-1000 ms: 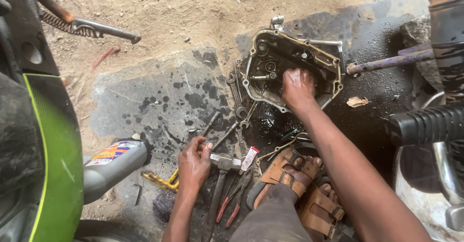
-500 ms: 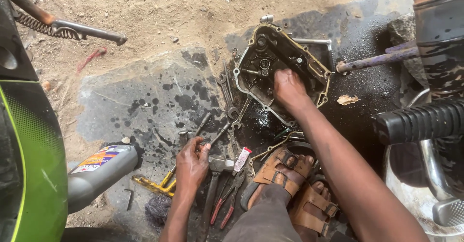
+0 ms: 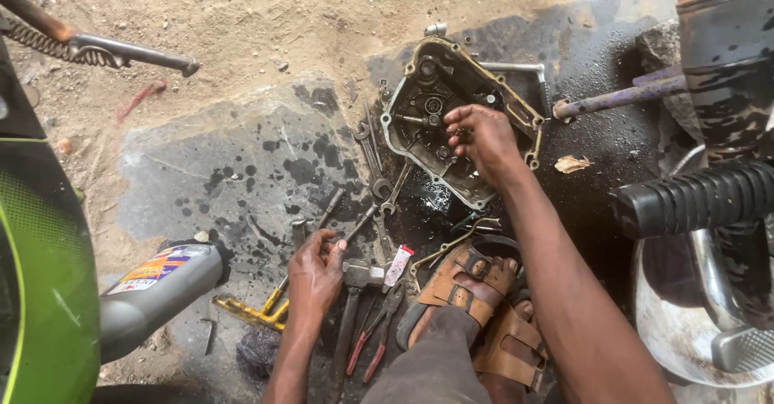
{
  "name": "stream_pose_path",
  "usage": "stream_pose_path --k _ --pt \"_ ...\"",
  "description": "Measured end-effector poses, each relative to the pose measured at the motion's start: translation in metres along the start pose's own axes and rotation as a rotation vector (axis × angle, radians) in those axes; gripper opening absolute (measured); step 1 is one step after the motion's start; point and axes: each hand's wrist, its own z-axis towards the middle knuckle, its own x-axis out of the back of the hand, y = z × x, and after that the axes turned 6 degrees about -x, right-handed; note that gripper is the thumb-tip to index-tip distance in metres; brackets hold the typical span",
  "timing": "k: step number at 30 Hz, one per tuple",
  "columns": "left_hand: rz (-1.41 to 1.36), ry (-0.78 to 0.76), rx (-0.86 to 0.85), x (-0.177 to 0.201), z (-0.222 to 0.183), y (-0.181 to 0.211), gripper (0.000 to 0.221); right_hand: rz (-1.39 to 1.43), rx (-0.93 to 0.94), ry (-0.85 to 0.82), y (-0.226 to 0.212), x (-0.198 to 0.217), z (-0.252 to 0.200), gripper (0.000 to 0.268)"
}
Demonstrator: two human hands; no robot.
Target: The person sits on the ground beside a motorcycle with its engine cover removed and works on the clutch assembly. They use a hammer on a component, fit a round metal clutch plate onto the engine by hand, then use a long T-handle wrench to repeatedly turn a fastener on the engine.
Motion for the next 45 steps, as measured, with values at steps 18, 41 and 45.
stream_pose_path --k 18,41,45 --pt "-0.149 0.054 0.028 -0.003 0.002 -0.021 0.034 -0.87 0.854 0.697 0.056 -0.043 0.108 0.033" --pt "-0.089 0.323 -0.04 0.03 0.001 -0.052 0.03 0.797 0.2 -0.522 -0.003 -0.018 -0.17 0.018" --pt "-0.145 0.276 -0.03 0.016 -0.007 -0.048 0.028 0.903 0.182 -0.663 -0.009 -0.02 -0.187 0.025"
